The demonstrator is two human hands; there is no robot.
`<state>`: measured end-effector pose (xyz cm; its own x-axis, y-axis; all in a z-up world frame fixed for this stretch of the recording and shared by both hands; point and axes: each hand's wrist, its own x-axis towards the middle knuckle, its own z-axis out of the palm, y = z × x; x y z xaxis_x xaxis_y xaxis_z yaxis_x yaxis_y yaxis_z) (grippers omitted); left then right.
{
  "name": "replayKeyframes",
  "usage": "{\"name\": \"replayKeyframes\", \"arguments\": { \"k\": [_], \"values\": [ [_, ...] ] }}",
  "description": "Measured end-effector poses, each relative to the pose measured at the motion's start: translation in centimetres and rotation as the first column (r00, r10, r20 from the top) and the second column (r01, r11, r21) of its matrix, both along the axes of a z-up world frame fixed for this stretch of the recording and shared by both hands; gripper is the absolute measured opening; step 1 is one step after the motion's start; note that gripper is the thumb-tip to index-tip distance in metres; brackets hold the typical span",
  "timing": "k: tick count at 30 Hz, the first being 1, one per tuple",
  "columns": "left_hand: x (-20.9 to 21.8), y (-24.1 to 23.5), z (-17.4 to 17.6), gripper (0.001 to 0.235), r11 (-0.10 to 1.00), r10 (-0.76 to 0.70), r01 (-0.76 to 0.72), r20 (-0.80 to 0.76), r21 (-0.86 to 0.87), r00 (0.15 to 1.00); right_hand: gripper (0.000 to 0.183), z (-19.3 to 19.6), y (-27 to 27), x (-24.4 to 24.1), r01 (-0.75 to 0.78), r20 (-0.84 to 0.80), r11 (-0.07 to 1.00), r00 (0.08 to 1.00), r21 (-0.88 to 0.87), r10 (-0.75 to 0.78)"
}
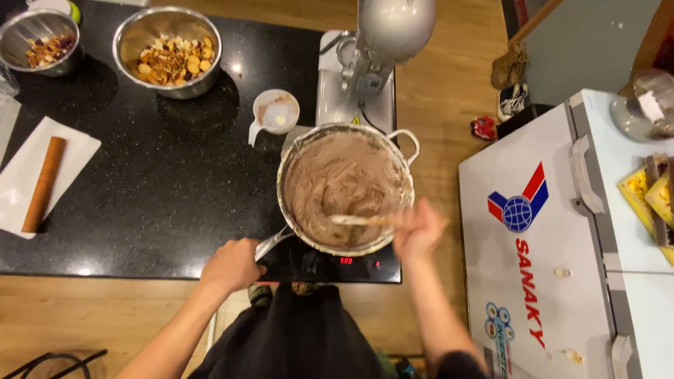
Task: The person stirs a chocolate mixture in a pot on an induction cooktop using a wooden spatula. They add a white ingredient from a small cup and continue stirring until the mixture is smooth. Finally, they pour a bowl of nuts and other ingredients into the pot and mix them in.
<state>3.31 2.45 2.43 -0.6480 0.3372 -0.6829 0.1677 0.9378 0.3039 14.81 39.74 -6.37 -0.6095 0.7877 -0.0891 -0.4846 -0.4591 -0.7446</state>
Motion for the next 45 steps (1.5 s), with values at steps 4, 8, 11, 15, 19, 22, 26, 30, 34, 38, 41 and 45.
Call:
{"name": "replayKeyframes", "arguments": {
  "k": [4, 8, 11, 15, 19, 22, 26, 30, 34, 38, 41, 45],
  "values": [
    [0.3, 0.1, 1.8, 0.053, 1.000, -0.005, 0.005, 0.013, 0.024, 1.000, 0.061, 5.2, 6.1, -1.4, -0.045, -0.056, 0.985, 0.997, 0.166, 0.055],
    [0.1, 0.0, 1.2, 0.052, 1.000, -0.011, 0.011, -0.009, 0.023, 1.000, 0.062, 5.6, 9.1, -3.1, 0.130, -0.334, 0.837, 0.940, 0.531, 0.066],
    [0.3, 0.2, 1.4, 0.050, 1.000, -0.001, 0.001, -0.010, 0.021, 1.000, 0.064, 3.7, 6.5, -1.6, 0.172, -0.287, 0.789, 0.958, 0.590, 0.005],
    [0.1, 0.2, -0.2, 0.051, 1.000, 0.017, -0.017, -0.023, 0.010, 1.000, 0.066, 0.8, 1.1, 4.2, 0.158, -0.163, 0.847, 0.983, 0.507, -0.085],
    [0.0, -0.3, -1.3, 0.056, 1.000, -0.001, 0.001, -0.029, 0.018, 1.000, 0.062, -2.7, -2.3, 6.5, 0.191, -0.151, 0.905, 0.978, 0.381, -0.143],
    [0.0, 0.3, 1.3, 0.061, 0.994, -0.027, 0.027, -0.003, 0.103, 1.000, 0.064, -0.4, -3.7, 4.3, 0.119, -0.080, 0.969, 0.991, 0.218, -0.104],
    [-0.4, 0.0, 1.2, 0.072, 0.981, -0.050, 0.032, 0.093, 0.192, 0.994, 0.053, 7.5, -1.5, 1.3, 0.103, 0.043, 0.987, 0.994, -0.125, -0.098],
    [-1.1, -0.7, 0.8, 0.091, 0.959, -0.116, 0.074, 0.140, 0.275, 0.983, 0.044, 12.2, 3.1, 0.5, -0.185, 0.321, 0.948, 0.942, 0.258, 0.097],
    [-2.4, -0.6, -7.7, 0.090, 0.944, -0.094, 0.018, 0.218, 0.331, 0.971, 0.054, 15.7, 7.1, 1.7, -0.410, 0.672, 0.719, 0.733, 0.561, -0.107],
    [-2.6, -0.6, -8.3, 0.070, 0.908, -0.133, 0.003, 0.282, 0.418, 0.950, 0.043, 19.3, 9.4, 2.5, -0.670, 0.911, 0.630, 0.381, 0.392, -0.161],
    [-3.4, -0.1, -11.7, 0.050, 0.886, -0.160, -0.012, 0.330, 0.464, 0.930, 0.043, 23.9, 8.1, 1.4, -0.780, 0.987, 0.612, 0.161, 0.132, -0.008],
    [-3.4, 0.1, -12.3, 0.043, 0.862, -0.167, -0.076, 0.422, 0.502, 0.891, 0.082, 27.0, 8.4, -1.7, -0.832, 0.999, 0.554, 0.005, 0.023, -0.035]
  ]
}}
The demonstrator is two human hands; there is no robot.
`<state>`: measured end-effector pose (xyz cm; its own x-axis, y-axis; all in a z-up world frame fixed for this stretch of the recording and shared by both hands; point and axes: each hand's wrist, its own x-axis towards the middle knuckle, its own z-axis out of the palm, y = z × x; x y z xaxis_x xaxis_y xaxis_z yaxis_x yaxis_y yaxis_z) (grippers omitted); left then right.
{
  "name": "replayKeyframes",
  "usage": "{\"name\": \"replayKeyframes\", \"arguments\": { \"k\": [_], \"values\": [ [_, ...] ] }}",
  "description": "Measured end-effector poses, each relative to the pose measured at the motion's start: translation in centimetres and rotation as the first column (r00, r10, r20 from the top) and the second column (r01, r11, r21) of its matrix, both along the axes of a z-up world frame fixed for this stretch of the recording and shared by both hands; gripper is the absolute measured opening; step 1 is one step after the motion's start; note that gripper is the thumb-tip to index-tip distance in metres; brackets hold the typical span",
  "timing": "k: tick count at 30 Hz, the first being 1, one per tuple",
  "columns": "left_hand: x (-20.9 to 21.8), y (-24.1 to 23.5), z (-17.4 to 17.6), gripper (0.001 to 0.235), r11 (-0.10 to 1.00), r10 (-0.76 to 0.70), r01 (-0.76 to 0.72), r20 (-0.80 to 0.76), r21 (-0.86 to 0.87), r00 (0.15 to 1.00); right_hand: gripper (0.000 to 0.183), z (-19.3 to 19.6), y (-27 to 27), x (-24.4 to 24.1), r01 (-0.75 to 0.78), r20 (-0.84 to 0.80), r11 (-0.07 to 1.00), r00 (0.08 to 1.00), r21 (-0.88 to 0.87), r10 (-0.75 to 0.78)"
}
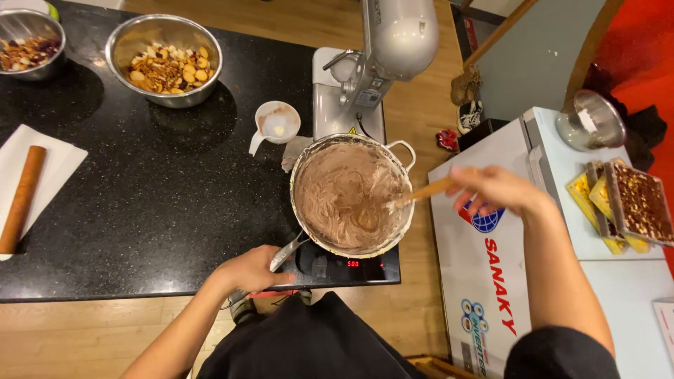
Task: The person stirs a chocolate mixture in a pot on an induction cooktop using a wooden spatula. They add a white ingredient from a small cup and continue stirring until the mixture is smooth. Finally, they pour a bowl of nuts and other ingredients into the pot and mix them in.
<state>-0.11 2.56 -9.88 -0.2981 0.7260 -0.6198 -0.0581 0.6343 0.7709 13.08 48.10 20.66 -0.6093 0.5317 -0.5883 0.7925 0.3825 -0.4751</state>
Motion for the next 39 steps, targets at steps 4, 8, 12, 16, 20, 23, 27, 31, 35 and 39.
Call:
{"name": "replayKeyframes", "arguments": {
  "k": [4, 8, 12, 16, 20, 23, 27, 31, 35, 39],
  "values": [
    [-0.3, -0.5, 5.7, 0.041, 1.000, -0.028, 0.028, -0.013, -0.007, 1.000, 0.051, -3.1, 4.4, -3.2, 0.019, -0.018, 0.949, 1.000, 0.316, -0.014],
    [-0.1, -1.2, 8.4, 0.042, 1.000, 0.003, -0.003, 0.016, -0.031, 1.000, 0.038, -6.0, 6.2, -4.6, -0.179, 0.014, 0.764, 0.976, 0.619, 0.218],
    [0.1, -1.3, 7.7, 0.054, 0.999, -0.010, 0.010, 0.010, -0.035, 1.000, 0.060, -10.4, 8.2, -3.9, -0.345, 0.170, 0.343, 0.877, 0.874, 0.450],
    [-0.4, -1.1, 5.2, 0.057, 0.999, -0.009, 0.009, -0.006, -0.043, 1.000, 0.085, -14.3, 10.7, -3.9, -0.486, 0.311, 0.177, 0.756, 0.856, 0.576],
    [-0.6, -0.7, 0.0, 0.056, 0.999, -0.012, 0.012, -0.009, -0.053, 1.000, 0.071, -17.2, 14.9, -5.4, -0.683, 0.602, -0.030, 0.621, 0.730, 0.502],
    [-0.7, -1.1, 2.1, 0.050, 0.998, -0.005, 0.005, -0.007, -0.069, 1.000, 0.051, -16.2, 14.8, -7.2, -0.819, 0.728, 0.033, 0.526, 0.572, 0.439],
    [-0.6, -1.2, 1.0, 0.044, 0.997, 0.000, 0.000, 0.003, -0.073, 1.000, 0.034, -14.1, 12.2, -7.0, -0.872, 0.834, 0.470, 0.357, 0.136, 0.421],
    [-0.2, -1.5, 8.2, 0.047, 0.997, 0.050, -0.045, 0.079, -0.068, 0.996, 0.045, -12.6, 8.1, -3.4, -0.650, 0.719, 0.757, 0.495, -0.066, 0.488],
    [0.2, -1.9, 8.3, 0.062, 0.994, 0.100, -0.109, 0.325, 0.008, 0.940, 0.090, -4.2, -0.3, -2.4, -0.177, 0.639, 0.933, 0.687, -0.314, 0.346],
    [0.9, -1.9, 7.1, 0.050, 0.974, 0.175, -0.224, 0.509, 0.036, 0.843, 0.090, -3.2, -1.8, -2.2, -0.579, 0.639, 0.812, 0.599, -0.071, 0.483]
  ]
}}
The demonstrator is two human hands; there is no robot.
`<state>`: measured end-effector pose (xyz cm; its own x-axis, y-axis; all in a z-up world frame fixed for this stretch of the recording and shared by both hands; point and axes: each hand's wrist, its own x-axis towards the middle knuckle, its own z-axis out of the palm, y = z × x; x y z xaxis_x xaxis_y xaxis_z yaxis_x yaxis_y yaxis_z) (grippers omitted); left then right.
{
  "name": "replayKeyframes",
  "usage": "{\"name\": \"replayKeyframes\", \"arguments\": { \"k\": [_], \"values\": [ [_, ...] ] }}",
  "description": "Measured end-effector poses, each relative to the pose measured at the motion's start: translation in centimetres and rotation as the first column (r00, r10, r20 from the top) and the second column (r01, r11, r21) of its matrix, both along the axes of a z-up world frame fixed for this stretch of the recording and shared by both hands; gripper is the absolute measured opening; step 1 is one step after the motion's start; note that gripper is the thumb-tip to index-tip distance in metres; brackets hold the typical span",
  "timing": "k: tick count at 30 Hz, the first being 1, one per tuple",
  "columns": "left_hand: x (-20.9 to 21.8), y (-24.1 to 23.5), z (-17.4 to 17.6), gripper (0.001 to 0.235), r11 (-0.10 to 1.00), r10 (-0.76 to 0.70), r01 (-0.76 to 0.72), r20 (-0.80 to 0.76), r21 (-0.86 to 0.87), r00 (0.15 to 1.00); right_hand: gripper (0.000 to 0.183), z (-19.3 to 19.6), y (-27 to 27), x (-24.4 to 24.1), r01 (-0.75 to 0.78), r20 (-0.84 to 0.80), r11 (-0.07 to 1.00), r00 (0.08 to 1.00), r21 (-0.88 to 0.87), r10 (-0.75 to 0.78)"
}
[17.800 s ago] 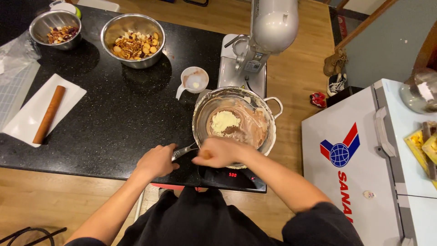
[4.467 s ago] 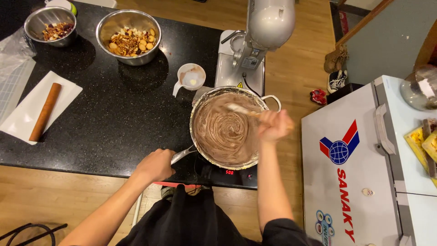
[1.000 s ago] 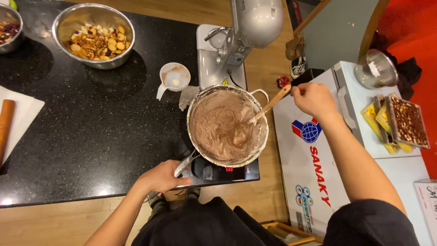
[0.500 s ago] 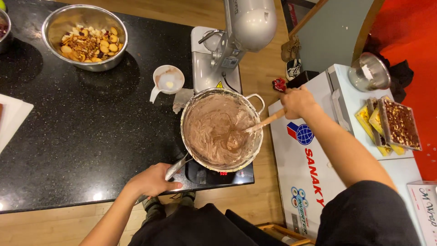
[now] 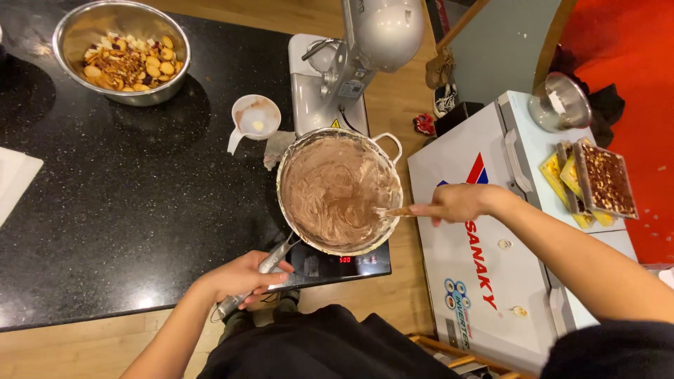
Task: The person stirs a chocolate mixture in a pot on an induction cooktop using a wooden spatula. They add a white ingredient from a small cup and continue stirring until the mixture is smooth. Finally, they pour a bowl of nuts and other ingredients into the pot and mix them in.
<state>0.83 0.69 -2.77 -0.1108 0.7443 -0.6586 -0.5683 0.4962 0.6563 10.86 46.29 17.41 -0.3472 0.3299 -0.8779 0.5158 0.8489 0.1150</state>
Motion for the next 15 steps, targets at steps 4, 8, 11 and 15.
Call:
{"name": "replayKeyframes", "arguments": {
  "k": [4, 8, 11, 15],
  "values": [
    [1.4, 0.1, 0.4, 0.043, 0.998, 0.062, -0.063, 0.078, 0.010, 0.995, 0.036, 5.8, -4.1, 1.0, -0.377, 0.021, 0.860, 0.919, 0.345, 0.394],
    [3.5, 0.9, -1.4, 0.040, 0.997, 0.066, -0.068, 0.031, 0.035, 0.997, 0.071, 0.4, 0.4, 5.5, -0.386, -0.139, 0.663, 0.792, 0.641, 0.595],
    [5.5, 1.8, -1.7, 0.029, 0.994, 0.105, -0.105, 0.008, -0.006, 0.994, 0.076, -2.0, -0.9, 7.0, -0.317, -0.077, 0.781, 0.904, 0.538, 0.420],
    [7.9, 3.0, -2.2, 0.023, 0.985, 0.120, -0.129, -0.081, -0.115, 0.989, 0.070, -3.5, -4.1, 9.1, 0.091, -0.032, 0.961, 0.996, 0.262, -0.085]
  ]
}}
